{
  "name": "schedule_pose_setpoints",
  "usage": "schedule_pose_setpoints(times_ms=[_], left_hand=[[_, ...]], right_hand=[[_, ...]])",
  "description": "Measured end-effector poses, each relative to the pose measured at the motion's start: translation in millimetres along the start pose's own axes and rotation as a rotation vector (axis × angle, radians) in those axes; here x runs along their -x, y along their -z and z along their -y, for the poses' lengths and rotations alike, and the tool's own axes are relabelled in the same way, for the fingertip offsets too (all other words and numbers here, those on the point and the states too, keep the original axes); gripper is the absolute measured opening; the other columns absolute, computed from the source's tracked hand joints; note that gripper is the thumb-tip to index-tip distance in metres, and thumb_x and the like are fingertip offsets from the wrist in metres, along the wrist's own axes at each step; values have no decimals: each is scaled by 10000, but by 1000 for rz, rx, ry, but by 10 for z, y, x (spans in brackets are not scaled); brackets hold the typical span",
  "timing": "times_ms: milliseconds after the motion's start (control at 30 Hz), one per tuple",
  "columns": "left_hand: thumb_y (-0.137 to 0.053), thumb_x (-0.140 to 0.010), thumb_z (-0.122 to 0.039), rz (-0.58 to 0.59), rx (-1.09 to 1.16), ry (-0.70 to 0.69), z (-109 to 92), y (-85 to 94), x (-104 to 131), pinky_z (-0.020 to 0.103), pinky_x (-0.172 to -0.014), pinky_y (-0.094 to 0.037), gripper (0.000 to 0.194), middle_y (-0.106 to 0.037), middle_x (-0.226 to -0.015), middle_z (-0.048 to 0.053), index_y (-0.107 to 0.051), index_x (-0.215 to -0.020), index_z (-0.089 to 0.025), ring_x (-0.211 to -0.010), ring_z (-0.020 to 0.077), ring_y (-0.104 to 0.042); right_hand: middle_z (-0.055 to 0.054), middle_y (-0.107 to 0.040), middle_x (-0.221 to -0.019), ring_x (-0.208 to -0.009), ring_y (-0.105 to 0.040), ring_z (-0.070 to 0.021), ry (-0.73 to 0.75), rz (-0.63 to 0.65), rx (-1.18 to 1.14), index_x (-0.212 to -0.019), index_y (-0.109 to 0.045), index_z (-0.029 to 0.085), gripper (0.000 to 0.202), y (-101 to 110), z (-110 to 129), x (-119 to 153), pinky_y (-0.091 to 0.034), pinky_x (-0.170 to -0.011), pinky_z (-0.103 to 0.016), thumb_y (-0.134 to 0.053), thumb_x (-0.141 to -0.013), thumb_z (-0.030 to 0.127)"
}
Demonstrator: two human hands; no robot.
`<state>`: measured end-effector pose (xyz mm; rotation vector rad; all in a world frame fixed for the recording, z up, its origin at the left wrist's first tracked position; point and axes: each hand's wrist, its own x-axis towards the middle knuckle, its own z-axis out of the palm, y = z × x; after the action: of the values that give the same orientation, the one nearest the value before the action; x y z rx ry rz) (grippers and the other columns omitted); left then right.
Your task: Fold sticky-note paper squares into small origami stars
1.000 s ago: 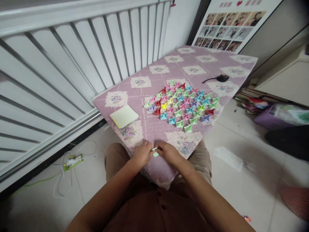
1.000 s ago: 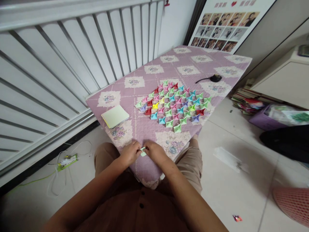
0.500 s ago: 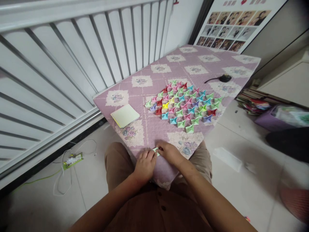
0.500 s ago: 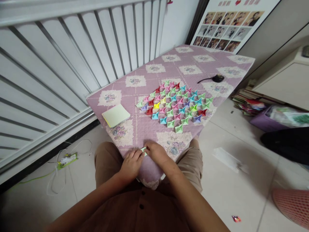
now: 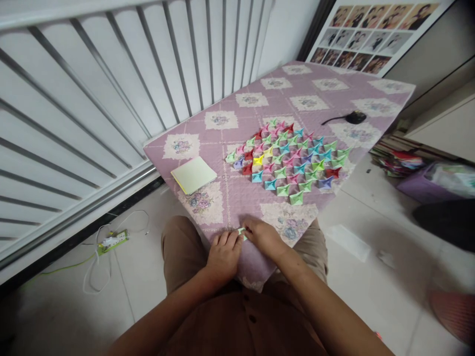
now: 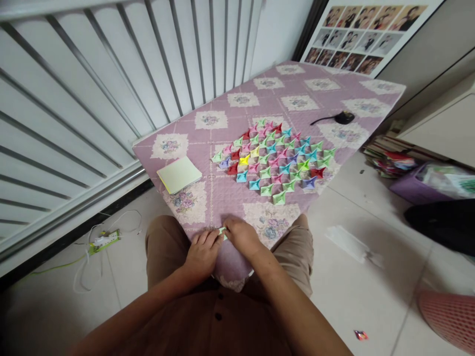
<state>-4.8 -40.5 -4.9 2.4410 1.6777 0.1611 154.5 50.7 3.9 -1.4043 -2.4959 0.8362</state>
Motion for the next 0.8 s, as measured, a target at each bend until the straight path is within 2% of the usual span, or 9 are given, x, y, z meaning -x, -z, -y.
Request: schedule_pose_setpoints(times_ms=[133, 267, 367, 467, 633, 800], left_hand=[[-424, -923, -222, 7, 49, 21, 47, 40, -23, 430, -947, -352, 399, -508, -1330, 70, -481, -1314, -275, -1155, 257, -454], [-477, -910, -262, 68, 150, 37, 152, 141, -130, 392, -924, -363, 339, -563, -1214, 41, -556, -1236, -312, -1067, 228, -484], [-488, -914, -306, 99, 240, 72, 218, 203, -276, 358, -905, -390, 218, -591, -1099, 41, -644, -1059, -262, -1009, 208, -502], [-488, -914, -281, 113, 256, 140, 250, 231, -437, 327, -877, -415, 176, -590, -1023, 44, -626, -1006, -222, -977, 195, -525], [-501, -898, -261, 227, 247, 69, 287, 251, -620, 284, -791, -434, 150, -590, -992, 32, -635, -959, -231, -924, 186, -554], [-511, -883, -239, 234, 249, 40, 323, 265, -644, 274, -779, -429, 128, -592, -985, 26, -632, -922, -226, -911, 178, -555]], right_hand=[[-50, -628, -887, -808, -561, -172, 42, -8, 62, -877, -617, 194, 100, -30, -32, 16, -373, -696, -262, -525, -869, 232], [-52, -628, -904, -827, -561, -175, 56, -24, 54, -877, -620, 202, 113, -26, -40, 34, -379, -709, -264, -518, -879, 251], [-52, -629, -905, -834, -562, -179, 58, -24, 57, -881, -620, 204, 103, -17, -28, 48, -385, -715, -266, -526, -873, 244], [-56, -630, -926, -846, -565, -181, 48, -27, 68, -892, -617, 204, 96, -21, -18, 60, -394, -719, -264, -534, -869, 247], [-47, -626, -926, -872, -566, -171, 74, -53, -8, -896, -609, 205, 87, -27, -53, 67, -408, -755, -261, -536, -863, 236], [-12, -604, -834, -767, -545, -142, 120, -41, -161, -825, -597, 200, 84, 8, -118, 81, -410, -718, -250, -558, -792, 133]])
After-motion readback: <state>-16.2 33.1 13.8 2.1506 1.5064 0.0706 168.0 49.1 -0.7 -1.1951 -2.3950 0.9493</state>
